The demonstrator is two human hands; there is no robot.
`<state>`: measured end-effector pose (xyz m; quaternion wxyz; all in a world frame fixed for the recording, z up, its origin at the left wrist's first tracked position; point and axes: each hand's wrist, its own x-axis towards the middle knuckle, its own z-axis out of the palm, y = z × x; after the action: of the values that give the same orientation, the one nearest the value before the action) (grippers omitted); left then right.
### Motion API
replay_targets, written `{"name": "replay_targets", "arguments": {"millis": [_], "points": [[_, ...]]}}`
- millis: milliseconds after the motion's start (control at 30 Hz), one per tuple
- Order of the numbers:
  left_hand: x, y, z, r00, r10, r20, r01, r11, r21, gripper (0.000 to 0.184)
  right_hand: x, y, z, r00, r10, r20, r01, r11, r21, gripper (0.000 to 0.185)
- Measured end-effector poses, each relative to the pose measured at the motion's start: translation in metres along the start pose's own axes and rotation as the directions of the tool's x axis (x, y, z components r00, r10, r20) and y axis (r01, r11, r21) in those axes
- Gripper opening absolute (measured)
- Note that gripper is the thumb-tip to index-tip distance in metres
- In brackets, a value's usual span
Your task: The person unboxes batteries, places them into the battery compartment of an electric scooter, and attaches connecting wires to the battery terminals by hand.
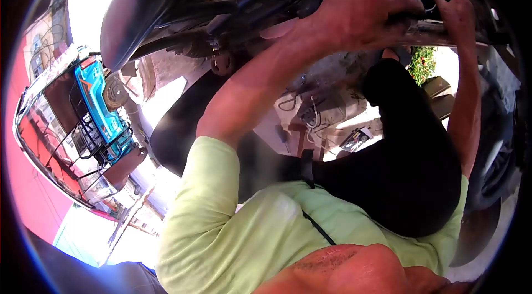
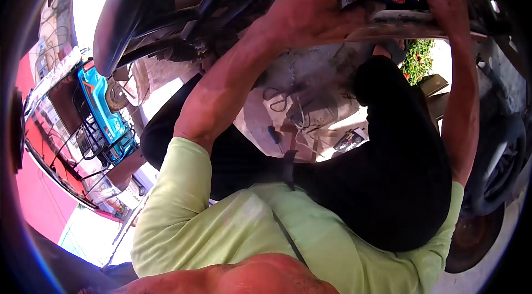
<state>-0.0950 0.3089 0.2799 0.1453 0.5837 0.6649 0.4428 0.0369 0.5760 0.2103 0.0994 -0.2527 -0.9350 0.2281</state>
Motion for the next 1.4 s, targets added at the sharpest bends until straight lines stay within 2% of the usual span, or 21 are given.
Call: {"name": "replay_targets", "arguments": {"millis": [33, 100, 133, 167, 200, 233, 300, 367, 433, 500, 567, 600, 667, 733, 833, 933, 1033, 1133, 1233, 1333, 1400], "points": [[-0.024, 0.021, -0.013, 0.999, 0.0, 0.044, 0.005, 0.994, -0.106, 0.034, 0.0, -0.002, -0.002, 1.0, 0.016, 0.001, -0.016, 1.0, -0.015, 0.039], [-0.082, 0.038, -0.016, 0.992, -0.073, 0.103, 0.088, 0.985, -0.15, 0.036, -0.001, 0.0, -0.002, 1.0, -0.008, 0.01, 0.008, 1.0, 0.025, 0.039], [-0.112, 0.036, -0.008, 0.944, -0.25, 0.216, 0.3, 0.923, -0.243, 0.035, 0.001, 0.001, -0.002, 1.0, -0.024, 0.012, 0.024, 0.999, 0.046, 0.038], [-0.146, 0.027, 0.003, 0.852, -0.399, 0.338, 0.501, 0.81, -0.306, 0.034, 0.003, 0.004, 0.0, 0.999, -0.034, -0.006, 0.035, 0.994, 0.105, 0.038], [-0.182, 0.006, 0.021, 0.674, -0.561, 0.481, 0.734, 0.585, -0.345, 0.032, 0.004, 0.009, 0.004, 0.999, -0.044, -0.021, 0.047, 0.985, 0.164, 0.037], [-0.219, -0.027, 0.043, 0.784, -0.484, 0.39, 0.584, 0.787, -0.197, 0.032, 0.004, 0.009, 0.008, 0.998, -0.055, -0.04, 0.062, 0.973, 0.222, 0.037], [-0.276, -0.072, 0.07, 0.553, -0.732, 0.398, 0.769, 0.632, 0.093, 0.036, 0.002, -0.007, 0.002, 0.998, -0.039, -0.049, 0.05, 0.97, 0.24, 0.032], [-0.341, -0.11, 0.107, 0.447, -0.885, 0.129, 0.89, 0.455, 0.038, 0.031, -0.003, -0.012, -0.006, 0.999, -0.027, -0.04, 0.038, 0.957, 0.288, 0.03], [-0.388, -0.146, 0.133, 0.373, -0.926, 0.062, 0.921, 0.378, 0.099, 0.034, -0.003, -0.011, -0.007, 1.0, -0.03, -0.002, 0.029, 0.923, 0.383, 0.028], [-0.369, -0.132, 0.127, 0.498, -0.867, 0.025, 0.86, 0.498, 0.111, 0.034, -0.002, -0.005, -0.003, 0.999, -0.036, -0.006, 0.035, 0.899, 0.437, 0.027], [-0.375, -0.131, 0.13, 0.521, -0.853, -0.029, 0.844, 0.51, 0.168, 0.033, -0.003, -0.005, -0.004, 0.999, 0.034, 0.009, -0.034, 0.875, 0.484, 0.027], [-0.402, -0.149, 0.145, 0.489, -0.87, -0.067, 0.859, 0.466, 0.213, 0.032, -0.003, -0.009, -0.005, 0.998, 0.066, 0.021, -0.068, 0.857, 0.51, 0.027], [-0.406, -0.155, 0.143, 0.445, -0.894, -0.044, 0.872, 0.422, 0.247, 0.032, -0.004, -0.015, -0.01, 0.992, 0.106, 0.065, -0.124, 0.824, 0.553, 0.026], [-0.401, -0.158, 0.136, 0.424, -0.902, 0.083, 0.873, 0.432, 0.227, 0.033, -0.005, -0.018, -0.014, 0.986, 0.128, 0.109, -0.168, 0.792, 0.587, 0.025], [-0.368, -0.133, 0.129, 0.474, -0.879, 0.043, 0.853, 0.471, 0.225, 0.035, -0.006, -0.015, -0.014, 0.988, 0.089, 0.123, -0.147, 0.756, 0.638, 0.024], [-0.366, -0.128, 0.132, 0.62, -0.783, -0.052, 0.781, 0.61, 0.133, 0.033, -0.007, -0.018, -0.018, 0.985, 0.092, 0.145, -0.166, 0.733, 0.66, 0.022], [-0.361, -0.134, 0.139, 0.52, -0.854, -0.017, 0.834, 0.503, 0.229, 0.032, -0.008, -0.019, -0.018, 0.99, 0.074, 0.117, -0.132, 0.755, 0.643, 0.019], [-0.353, -0.129, 0.136, 0.501, -0.865, -0.031, 0.842, 0.479, 0.247, 0.033, -0.01, -0.021, -0.02, 0.989, 0.071, 0.128, -0.138, 0.743, 0.655, 0.02], [-0.339, -0.115, 0.128, 0.553, -0.832, -0.042, 0.819, 0.533, 0.213, 0.029, -0.01, -0.024, -0.024, 0.991, 0.065, 0.117, -0.124, 0.772, 0.623, 0.021], [-0.354, -0.124, 0.132, 0.488, -0.873, 0.025, 0.838, 0.476, 0.267, 0.026, -0.009, -0.019, -0.02, 0.99, 0.058, 0.129, -0.128, 0.761, 0.636, 0.023], [-0.336, -0.11, 0.123, 0.56, -0.806, 0.194, 0.757, 0.593, 0.275, 0.023, -0.009, -0.019, -0.02, 0.991, 0.047, 0.123, -0.116, 0.759, 0.641, 0.023]]}}
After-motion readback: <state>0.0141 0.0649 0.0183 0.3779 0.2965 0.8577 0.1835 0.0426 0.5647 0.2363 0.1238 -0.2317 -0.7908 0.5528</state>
